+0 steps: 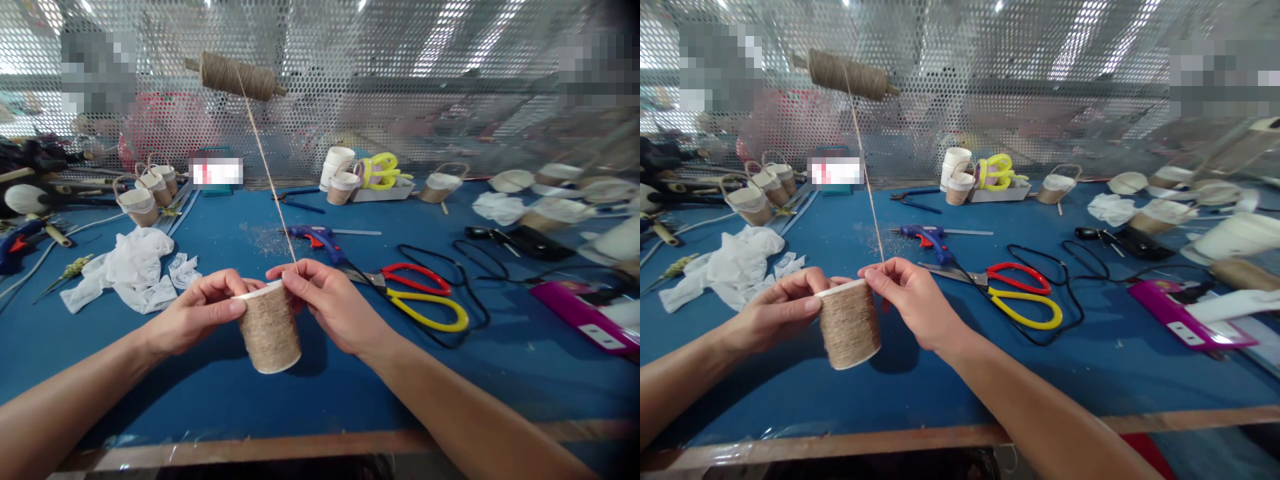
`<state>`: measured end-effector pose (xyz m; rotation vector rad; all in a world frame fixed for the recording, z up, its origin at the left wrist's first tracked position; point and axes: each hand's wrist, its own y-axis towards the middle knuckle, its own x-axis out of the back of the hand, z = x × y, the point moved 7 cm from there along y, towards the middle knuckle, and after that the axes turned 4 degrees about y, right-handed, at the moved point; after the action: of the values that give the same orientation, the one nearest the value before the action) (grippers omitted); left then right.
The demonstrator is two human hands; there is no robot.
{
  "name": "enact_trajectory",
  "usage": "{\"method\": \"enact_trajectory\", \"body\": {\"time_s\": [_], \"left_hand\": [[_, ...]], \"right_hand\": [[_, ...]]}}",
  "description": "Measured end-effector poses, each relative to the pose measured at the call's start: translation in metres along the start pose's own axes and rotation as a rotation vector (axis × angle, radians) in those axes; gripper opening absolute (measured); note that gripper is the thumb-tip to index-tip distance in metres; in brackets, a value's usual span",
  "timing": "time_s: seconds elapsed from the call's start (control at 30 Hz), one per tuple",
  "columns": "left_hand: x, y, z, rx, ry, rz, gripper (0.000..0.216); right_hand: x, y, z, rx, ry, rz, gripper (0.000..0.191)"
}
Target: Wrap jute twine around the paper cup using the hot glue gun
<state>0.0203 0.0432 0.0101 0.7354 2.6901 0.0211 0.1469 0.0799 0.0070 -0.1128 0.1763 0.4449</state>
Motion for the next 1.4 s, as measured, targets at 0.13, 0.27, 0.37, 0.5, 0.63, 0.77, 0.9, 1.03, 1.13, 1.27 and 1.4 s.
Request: {"method": "enact_trajectory", "body": {"time_s": [0.13, 0.27, 0.37, 0.5, 0.63, 0.77, 0.9, 1.03, 1.13, 1.27, 1.4], "left_hand": [[-0.001, 0.000, 0.000, -0.014, -0.006, 0.019, 0.006], [0.005, 0.001, 0.001, 0.004, 0.047, -0.020, 0.006], [0.013, 0.001, 0.002, 0.017, 0.151, -0.069, 0.008], [0.019, 0.001, 0.002, 0.056, 0.258, -0.084, 0.012], [0.017, 0.003, 0.001, 0.064, 0.384, -0.089, 0.016], [0.011, 0.007, 0.003, 0.075, 0.614, -0.104, 0.017], [0.009, 0.008, 0.004, 0.055, 0.665, -0.135, 0.020], [0.010, 0.006, 0.007, 0.049, 0.587, -0.129, 0.021], [0.013, 0.004, 0.009, 0.064, 0.573, -0.128, 0.021], [0.013, 0.004, 0.006, 0.077, 0.641, -0.133, 0.023], [0.007, 0.008, 0.000, 0.087, 0.714, -0.148, 0.020]], "right_hand": [[-0.004, 0.001, -0.004, -0.060, 0.074, 0.050, 0.028], [-0.004, 0.003, -0.002, -0.033, 0.119, 0.065, 0.032], [-0.001, 0.004, 0.000, 0.018, 0.075, 0.054, 0.032], [0.002, 0.005, 0.003, 0.076, -0.038, 0.055, 0.030], [-0.001, 0.005, 0.007, 0.143, -0.223, 0.075, 0.023], [-0.004, 0.003, 0.010, 0.168, -0.353, 0.044, 0.020], [-0.006, 0.001, 0.012, 0.178, -0.378, 0.033, 0.021], [-0.006, 0.001, 0.011, 0.158, -0.403, 0.040, 0.023], [-0.005, 0.002, 0.009, 0.149, -0.416, 0.035, 0.022], [-0.006, 0.003, 0.008, 0.175, -0.398, 0.026, 0.022], [-0.008, 0.003, 0.009, 0.188, -0.400, 0.030, 0.022]]}}
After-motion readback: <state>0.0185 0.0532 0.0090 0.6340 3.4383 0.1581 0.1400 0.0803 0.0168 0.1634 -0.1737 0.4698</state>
